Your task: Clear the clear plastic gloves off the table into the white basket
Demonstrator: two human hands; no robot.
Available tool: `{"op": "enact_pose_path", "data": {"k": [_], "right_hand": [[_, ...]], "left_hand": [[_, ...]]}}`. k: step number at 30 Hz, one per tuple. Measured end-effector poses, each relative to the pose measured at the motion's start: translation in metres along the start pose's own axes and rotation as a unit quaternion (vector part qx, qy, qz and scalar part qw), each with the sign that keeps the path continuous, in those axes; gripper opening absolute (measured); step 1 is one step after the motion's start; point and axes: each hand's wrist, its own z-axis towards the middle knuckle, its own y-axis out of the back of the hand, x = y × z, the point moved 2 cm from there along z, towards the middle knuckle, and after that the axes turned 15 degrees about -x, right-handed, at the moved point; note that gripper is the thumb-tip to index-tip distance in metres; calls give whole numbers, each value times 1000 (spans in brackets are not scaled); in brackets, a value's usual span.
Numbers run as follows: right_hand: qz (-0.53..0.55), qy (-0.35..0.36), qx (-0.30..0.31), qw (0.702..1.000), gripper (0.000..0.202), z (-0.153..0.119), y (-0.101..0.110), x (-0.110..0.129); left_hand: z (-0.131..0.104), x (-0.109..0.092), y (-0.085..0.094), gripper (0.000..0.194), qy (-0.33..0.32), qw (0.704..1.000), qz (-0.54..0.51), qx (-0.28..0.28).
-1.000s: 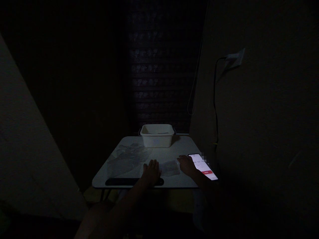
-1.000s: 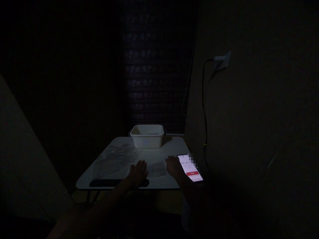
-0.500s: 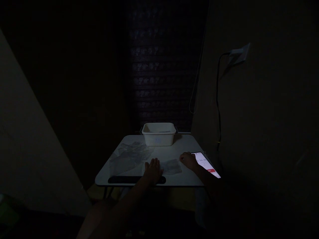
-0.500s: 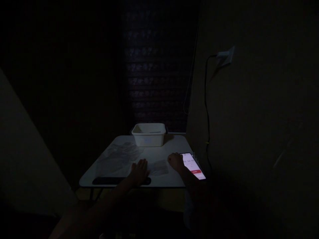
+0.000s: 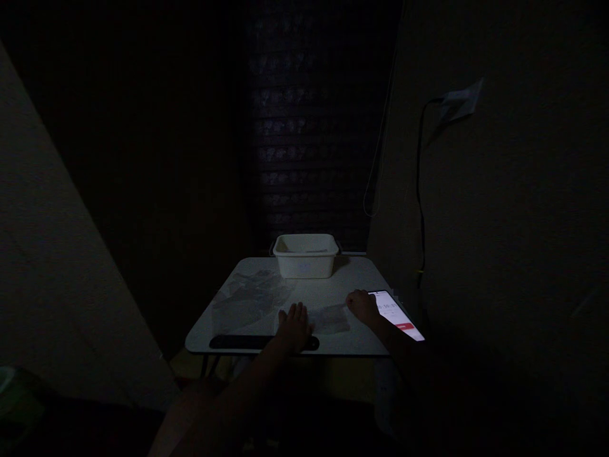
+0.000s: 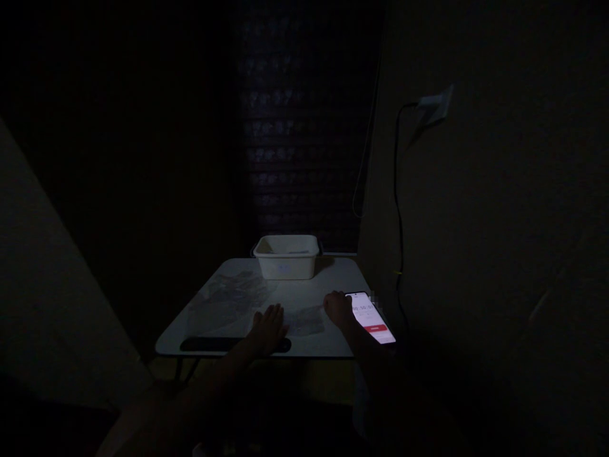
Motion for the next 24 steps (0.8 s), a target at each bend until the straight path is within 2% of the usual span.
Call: {"op": "enact_pose_path", "data": {"k": [4, 7, 9, 12, 16, 19, 24], "right_hand": [[-34, -18, -9, 999, 25, 1, 2, -5], [-17, -2, -27, 999, 25, 4, 5, -6], [7, 42, -56, 998, 29, 5, 8, 1], [59, 137, -93, 984, 35, -3, 11, 27], [124, 277, -72, 950, 40, -28, 9, 67], [123, 275, -45, 953, 46, -42, 2, 76], [104, 235, -5, 966, 51, -44, -7, 58]], "left_hand": [[0, 0, 0, 50, -4, 1000, 2, -6], [0, -1, 0, 51, -3, 1000, 1, -4], [0, -1, -1, 51, 1, 1000, -2, -3], [0, -1, -4, 51, 10, 1000, -3, -10], [1, -1, -7, 49, 13, 1000, 4, -6], [1, -2, -7, 50, 11, 1000, 11, 7], [1, -5, -5, 51, 25, 1000, 6, -2]]}}
